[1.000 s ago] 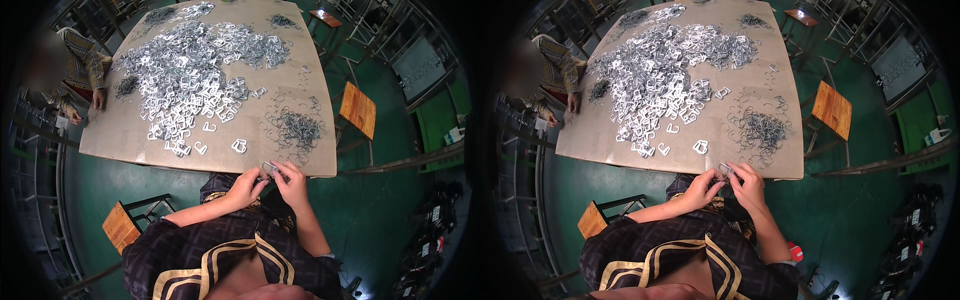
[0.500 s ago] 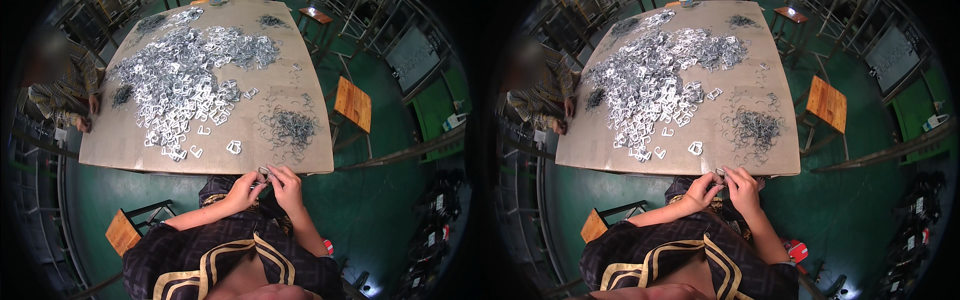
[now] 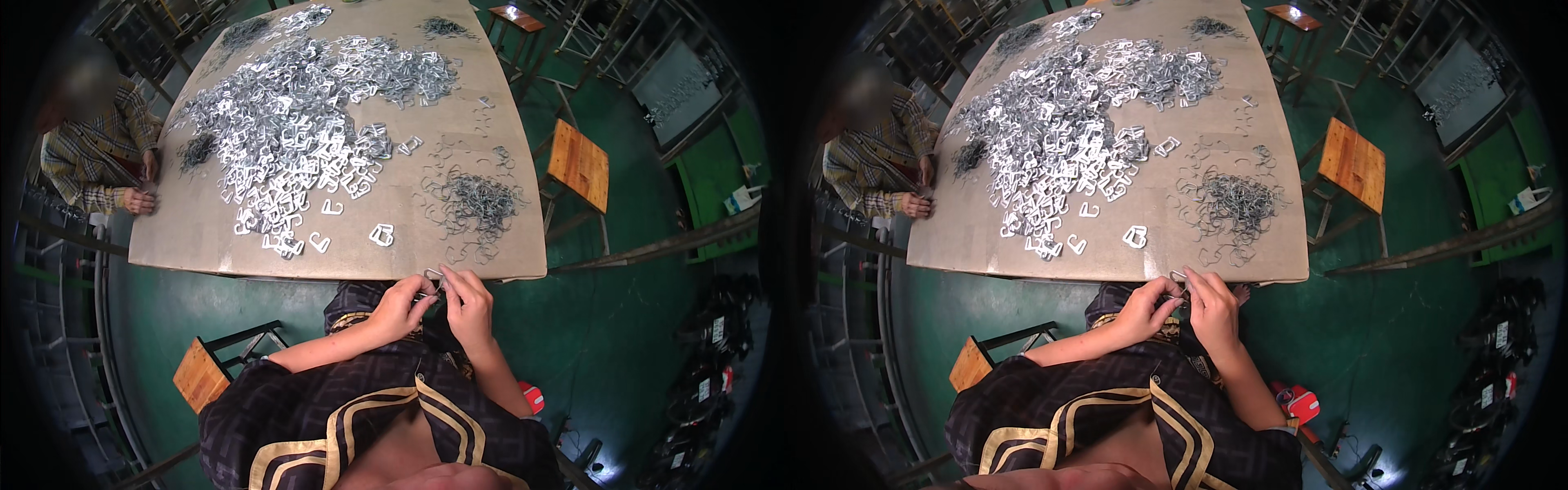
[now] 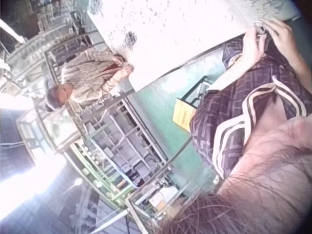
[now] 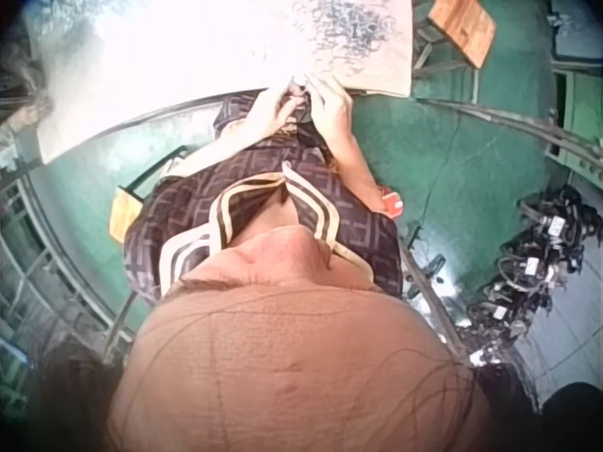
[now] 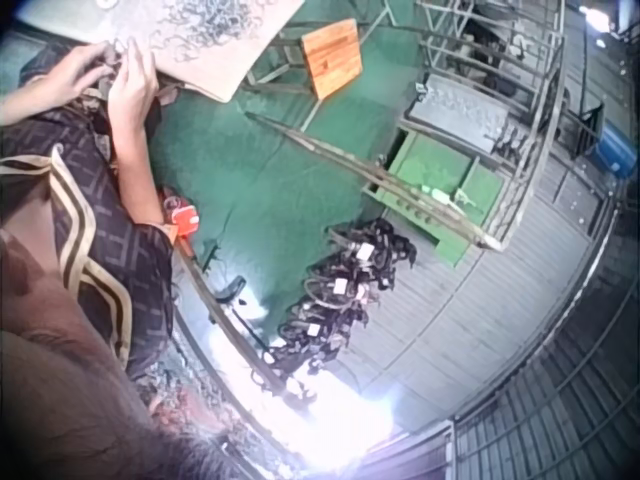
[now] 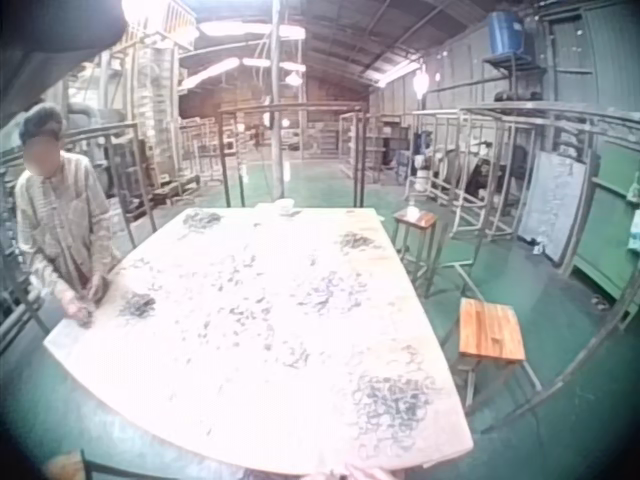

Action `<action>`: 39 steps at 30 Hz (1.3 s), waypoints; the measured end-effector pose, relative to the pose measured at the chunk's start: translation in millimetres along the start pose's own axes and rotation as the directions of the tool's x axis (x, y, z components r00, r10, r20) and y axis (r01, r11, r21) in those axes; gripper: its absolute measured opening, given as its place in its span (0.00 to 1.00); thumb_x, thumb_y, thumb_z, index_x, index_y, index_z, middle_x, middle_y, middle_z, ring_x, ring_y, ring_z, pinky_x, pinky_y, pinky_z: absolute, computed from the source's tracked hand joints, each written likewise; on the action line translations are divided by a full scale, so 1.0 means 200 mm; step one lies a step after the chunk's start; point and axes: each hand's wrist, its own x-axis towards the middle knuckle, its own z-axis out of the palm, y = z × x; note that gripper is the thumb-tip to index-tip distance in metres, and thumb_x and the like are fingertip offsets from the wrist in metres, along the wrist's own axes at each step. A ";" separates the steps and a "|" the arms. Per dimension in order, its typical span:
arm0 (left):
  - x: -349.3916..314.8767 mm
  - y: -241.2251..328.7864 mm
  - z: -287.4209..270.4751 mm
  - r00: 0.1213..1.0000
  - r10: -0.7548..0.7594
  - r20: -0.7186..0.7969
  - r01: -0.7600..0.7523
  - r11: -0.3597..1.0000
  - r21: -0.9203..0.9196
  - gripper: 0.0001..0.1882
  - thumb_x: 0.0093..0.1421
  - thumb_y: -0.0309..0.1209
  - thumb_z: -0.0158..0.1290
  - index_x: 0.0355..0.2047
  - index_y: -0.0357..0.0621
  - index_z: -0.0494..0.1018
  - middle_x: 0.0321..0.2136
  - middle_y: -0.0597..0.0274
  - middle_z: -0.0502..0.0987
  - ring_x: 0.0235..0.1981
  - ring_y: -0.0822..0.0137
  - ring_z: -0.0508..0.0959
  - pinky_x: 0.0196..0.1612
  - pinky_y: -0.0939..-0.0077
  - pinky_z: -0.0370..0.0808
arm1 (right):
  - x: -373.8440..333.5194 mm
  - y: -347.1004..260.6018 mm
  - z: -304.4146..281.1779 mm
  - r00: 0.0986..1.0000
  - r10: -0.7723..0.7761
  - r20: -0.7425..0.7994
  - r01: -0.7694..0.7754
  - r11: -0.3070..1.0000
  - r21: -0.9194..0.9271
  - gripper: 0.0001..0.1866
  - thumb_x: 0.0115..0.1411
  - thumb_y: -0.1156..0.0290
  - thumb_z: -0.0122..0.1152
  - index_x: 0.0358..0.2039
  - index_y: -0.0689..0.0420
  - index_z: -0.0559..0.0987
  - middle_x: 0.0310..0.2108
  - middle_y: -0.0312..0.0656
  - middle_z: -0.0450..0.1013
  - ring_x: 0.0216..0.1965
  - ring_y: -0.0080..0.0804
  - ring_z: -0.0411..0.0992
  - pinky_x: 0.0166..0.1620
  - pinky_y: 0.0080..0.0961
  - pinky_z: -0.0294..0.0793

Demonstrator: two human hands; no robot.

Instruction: The person picks up small metal hooks and wire loops from a table, joins them together by hand, and places the assembled units onto a hanging rack. Other workers at the same table perform similar assembly tasks.

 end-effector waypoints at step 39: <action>0.22 -0.52 -0.70 0.824 -0.073 -0.561 0.526 0.465 0.712 0.36 0.60 0.55 0.49 0.61 0.47 0.63 0.64 0.44 0.57 0.66 0.39 0.51 0.65 0.38 0.43 | -0.17 0.03 0.00 0.997 -0.036 -0.071 0.036 0.999 -0.010 0.14 0.53 0.86 0.58 0.41 0.61 0.81 0.30 0.45 0.74 0.30 0.40 0.75 0.34 0.29 0.74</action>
